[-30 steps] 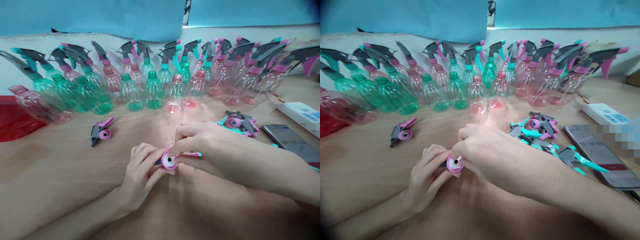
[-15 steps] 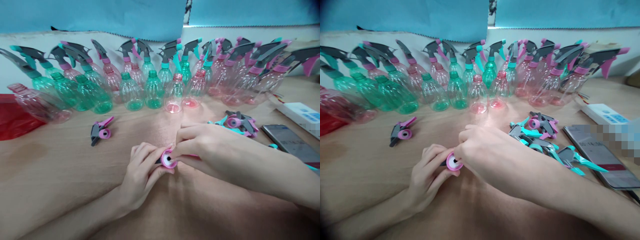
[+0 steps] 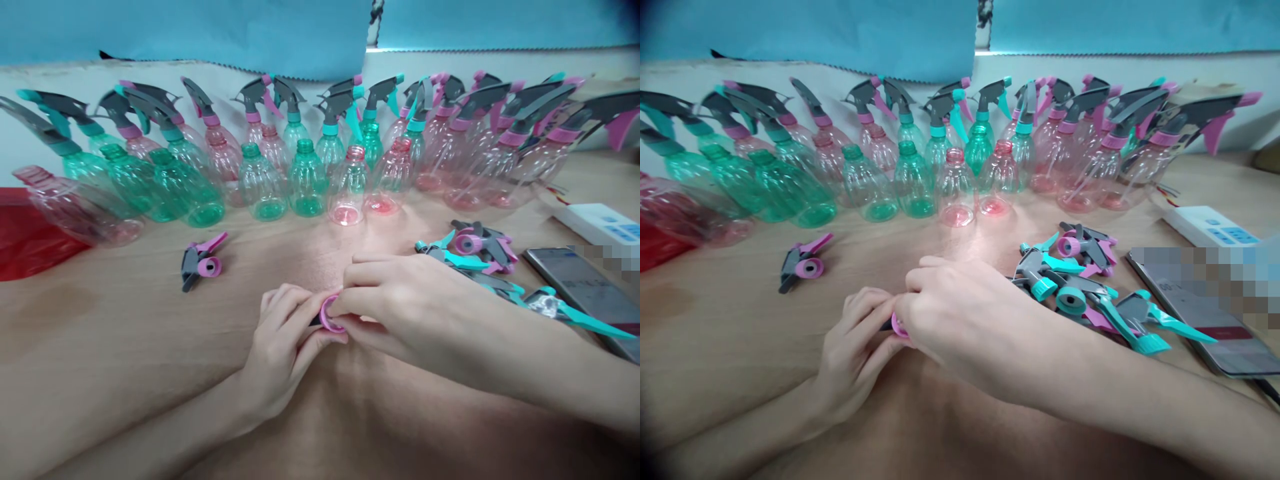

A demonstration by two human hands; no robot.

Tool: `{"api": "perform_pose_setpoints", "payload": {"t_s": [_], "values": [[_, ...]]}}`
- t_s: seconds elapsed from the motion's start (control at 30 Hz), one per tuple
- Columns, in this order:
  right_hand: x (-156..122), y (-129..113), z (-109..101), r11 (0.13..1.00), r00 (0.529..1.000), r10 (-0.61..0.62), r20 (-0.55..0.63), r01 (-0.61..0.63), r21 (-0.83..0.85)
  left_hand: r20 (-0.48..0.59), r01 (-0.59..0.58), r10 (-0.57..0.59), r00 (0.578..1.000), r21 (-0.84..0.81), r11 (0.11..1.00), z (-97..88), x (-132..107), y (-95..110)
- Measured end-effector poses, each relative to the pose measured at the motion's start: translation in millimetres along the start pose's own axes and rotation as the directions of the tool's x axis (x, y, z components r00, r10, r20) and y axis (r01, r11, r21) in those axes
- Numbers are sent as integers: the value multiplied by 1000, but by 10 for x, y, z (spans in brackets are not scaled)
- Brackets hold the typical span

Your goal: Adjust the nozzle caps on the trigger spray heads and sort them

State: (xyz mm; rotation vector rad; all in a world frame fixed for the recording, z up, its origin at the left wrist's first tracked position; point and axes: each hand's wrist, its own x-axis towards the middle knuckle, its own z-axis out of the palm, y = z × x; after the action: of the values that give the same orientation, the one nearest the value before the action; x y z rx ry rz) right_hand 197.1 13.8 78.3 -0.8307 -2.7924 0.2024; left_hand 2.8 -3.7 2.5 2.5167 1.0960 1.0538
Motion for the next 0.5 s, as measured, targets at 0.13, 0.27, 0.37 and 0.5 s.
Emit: {"api": "perform_pose_setpoints", "payload": {"t_s": [0.13, 0.27, 0.37, 0.5], "values": [[-46, 35, -51, 999, 999, 38, 23, -39, 20, 0, -8, 8, 1000, 17, 1000, 0, 4, 5], [-81, 51, -99, 997, 998, 38, 56, -41, 64, 4, -53, 53, 999, 29, 998, 5, -12, 1], [-76, 27, -84, 996, 998, 22, 58, -27, 86, -4, -51, 51, 999, 35, 998, 9, -20, 5], [-39, -29, -8, 992, 998, 54, 29, -57, 116, -38, -17, 19, 999, 49, 999, 6, -13, 18]]}}
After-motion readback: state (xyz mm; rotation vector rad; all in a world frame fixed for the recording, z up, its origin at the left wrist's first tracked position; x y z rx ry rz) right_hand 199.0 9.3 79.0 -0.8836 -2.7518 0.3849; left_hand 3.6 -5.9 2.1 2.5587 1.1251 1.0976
